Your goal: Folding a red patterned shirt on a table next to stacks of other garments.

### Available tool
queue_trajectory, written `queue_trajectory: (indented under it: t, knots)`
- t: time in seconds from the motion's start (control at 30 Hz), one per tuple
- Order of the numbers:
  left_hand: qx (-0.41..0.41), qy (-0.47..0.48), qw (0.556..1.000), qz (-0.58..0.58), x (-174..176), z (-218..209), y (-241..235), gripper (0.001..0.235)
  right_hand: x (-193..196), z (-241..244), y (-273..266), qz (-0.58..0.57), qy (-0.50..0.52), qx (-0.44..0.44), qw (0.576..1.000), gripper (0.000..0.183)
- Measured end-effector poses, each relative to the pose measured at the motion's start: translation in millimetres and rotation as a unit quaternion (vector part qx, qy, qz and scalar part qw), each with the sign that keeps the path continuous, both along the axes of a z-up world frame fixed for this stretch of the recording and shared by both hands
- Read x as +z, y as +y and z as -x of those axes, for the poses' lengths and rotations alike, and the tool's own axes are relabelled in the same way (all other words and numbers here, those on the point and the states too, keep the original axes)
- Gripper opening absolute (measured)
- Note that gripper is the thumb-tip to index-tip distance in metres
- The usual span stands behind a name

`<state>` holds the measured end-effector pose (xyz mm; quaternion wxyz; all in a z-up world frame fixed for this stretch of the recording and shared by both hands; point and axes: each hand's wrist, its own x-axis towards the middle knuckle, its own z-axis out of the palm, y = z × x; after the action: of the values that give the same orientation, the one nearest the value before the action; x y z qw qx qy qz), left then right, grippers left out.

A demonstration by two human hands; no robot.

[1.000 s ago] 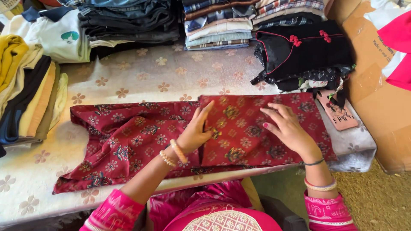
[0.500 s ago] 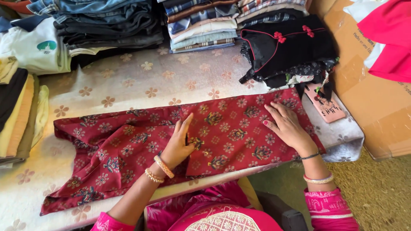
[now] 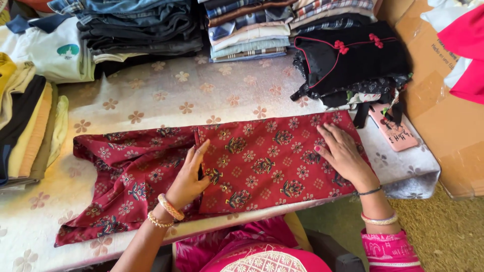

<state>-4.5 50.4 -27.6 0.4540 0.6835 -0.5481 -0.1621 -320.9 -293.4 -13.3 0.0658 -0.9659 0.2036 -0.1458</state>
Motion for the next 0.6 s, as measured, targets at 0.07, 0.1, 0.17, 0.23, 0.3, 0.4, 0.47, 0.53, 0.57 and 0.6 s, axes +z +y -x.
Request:
queue_trajectory:
  t: [0.07, 0.1, 0.17, 0.23, 0.3, 0.4, 0.47, 0.53, 0.57, 0.6]
  knots:
    - [0.019, 0.010, 1.000, -0.008, 6, -2, 3, 0.095, -4, 0, -3, 0.004, 0.005, -0.004, 1.000, 0.064]
    - [0.039, 0.016, 0.999, -0.011, 10, -4, 2, 0.095, -5, -1, -6, 0.012, 0.006, -0.008, 1.000, 0.065]
    - [0.055, 0.038, 0.994, -0.085, 29, -2, 6, 0.092, -2, -1, -6, 0.011, 0.007, -0.003, 1.000, 0.066]
    - [0.071, 0.060, 0.983, -0.159, 52, 2, 5, 0.088, 2, -1, -7, 0.009, 0.008, 0.001, 1.000, 0.066]
    - [0.164, -0.066, 0.968, -0.180, 75, 11, 3, 0.062, 4, -1, -7, 0.001, 0.032, -0.015, 0.999, 0.064]
    - [0.114, -0.232, 0.965, -0.046, 59, 23, -15, 0.060, 16, -19, 7, 0.021, 0.016, 0.010, 1.000, 0.065]
    - [0.064, -0.266, 0.959, -0.069, 56, 42, -39, 0.067, 16, -31, 14, 0.027, 0.019, 0.024, 0.999, 0.065]
    - [0.022, -0.298, 0.950, -0.095, 38, 53, -59, 0.075, 8, -40, 15, 0.034, 0.022, 0.047, 0.998, 0.065]
    - [0.015, -0.317, 0.942, -0.110, 22, 54, -65, 0.079, 0, -43, 11, 0.046, 0.023, 0.055, 0.997, 0.067]
    - [0.006, -0.335, 0.934, -0.126, 6, 54, -72, 0.084, -8, -47, 8, 0.058, 0.024, 0.063, 0.996, 0.069]
